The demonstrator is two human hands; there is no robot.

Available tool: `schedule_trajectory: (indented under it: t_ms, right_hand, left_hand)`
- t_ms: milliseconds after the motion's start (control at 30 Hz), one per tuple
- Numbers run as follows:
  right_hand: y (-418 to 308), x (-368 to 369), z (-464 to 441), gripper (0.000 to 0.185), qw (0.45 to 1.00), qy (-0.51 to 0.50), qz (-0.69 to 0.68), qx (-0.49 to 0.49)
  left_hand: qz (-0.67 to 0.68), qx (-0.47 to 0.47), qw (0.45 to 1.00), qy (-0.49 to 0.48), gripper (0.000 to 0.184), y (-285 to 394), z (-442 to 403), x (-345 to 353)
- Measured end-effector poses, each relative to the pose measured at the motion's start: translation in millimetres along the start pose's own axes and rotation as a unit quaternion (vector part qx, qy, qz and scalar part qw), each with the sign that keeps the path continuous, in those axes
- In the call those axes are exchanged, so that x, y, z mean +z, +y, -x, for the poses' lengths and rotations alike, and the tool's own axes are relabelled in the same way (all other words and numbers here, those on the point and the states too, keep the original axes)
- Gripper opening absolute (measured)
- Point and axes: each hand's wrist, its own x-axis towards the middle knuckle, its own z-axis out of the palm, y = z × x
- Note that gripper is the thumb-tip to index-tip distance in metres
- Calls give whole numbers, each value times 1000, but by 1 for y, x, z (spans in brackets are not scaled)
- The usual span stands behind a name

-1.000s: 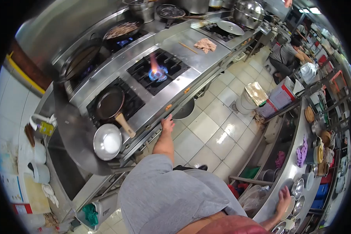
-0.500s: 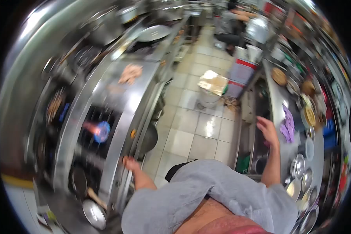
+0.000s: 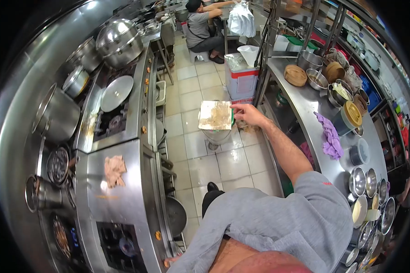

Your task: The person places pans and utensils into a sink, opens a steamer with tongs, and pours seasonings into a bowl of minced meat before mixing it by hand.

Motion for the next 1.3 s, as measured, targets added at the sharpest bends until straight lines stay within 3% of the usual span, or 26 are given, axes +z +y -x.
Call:
schedule_trajectory:
  t_ms: [133, 267, 333, 433, 467, 533, 600, 633, 667, 700, 833, 867, 933, 1000, 1067, 1200, 1267, 1300]
  right_hand:
    - [57, -36, -71, 46, 991, 105, -17, 82]
    - [85, -101, -133, 54, 941, 241, -105, 213]
    - [82, -133, -158, 56, 910, 295, -154, 248]
    - [136, -180, -211, 59, 868, 402, -195, 217]
    - [131, -193, -222, 60, 855, 431, -162, 240]
    - [124, -213, -239, 62, 826, 481, -141, 257]
    - [216, -245, -281, 68, 809, 556, -62, 179]
    - [210, -252, -289, 68, 810, 557, -62, 175]
    - [206, -256, -291, 72, 782, 580, -53, 221]
    - [203, -261, -293, 76, 752, 601, -45, 267]
    - [215, -279, -309, 82, 731, 619, -54, 281]
    - [239, -284, -315, 80, 741, 620, -59, 251]
    - [293, -296, -331, 63, 705, 676, -4, 213]
    - [315, -307, -327, 54, 734, 642, -49, 215]
    - [276, -284, -323, 46, 718, 677, 11, 163]
    - [222, -254, -297, 50, 678, 705, 71, 196]
    - [198, -242, -287, 47, 654, 753, 20, 72]
    - [174, -236, -277, 43, 678, 721, -79, 122]
  left_hand:
    - [-141, 91, 939, -301, 26, 58, 30, 77]
    - [-108, 156, 873, -448, 31, 185, 69, 163]
    - [-53, 166, 873, -456, 33, 256, 89, 201]
    - [28, 165, 876, -452, 36, 350, 113, 254]
    - [47, 175, 875, -449, 36, 378, 125, 264]
    - [43, 235, 863, -444, 38, 412, 125, 296]
    - [69, 266, 855, -439, 39, 441, 144, 316]
    - [33, 292, 855, -426, 41, 453, 152, 327]
    - [33, 290, 856, -426, 41, 460, 162, 337]
    - [16, 318, 847, -426, 43, 471, 173, 350]
    - [-65, 469, 771, -426, 49, 520, 218, 386]
    - [-89, 506, 745, -425, 50, 539, 243, 379]
    - [-118, 552, 701, -436, 50, 579, 282, 368]
    - [-123, 563, 674, -462, 49, 618, 303, 369]
    - [-119, 580, 650, -477, 48, 658, 314, 370]
    - [-98, 637, 596, -478, 47, 758, 343, 364]
    - [-71, 680, 556, -473, 45, 805, 352, 370]
    - [-45, 695, 533, -480, 43, 827, 358, 376]
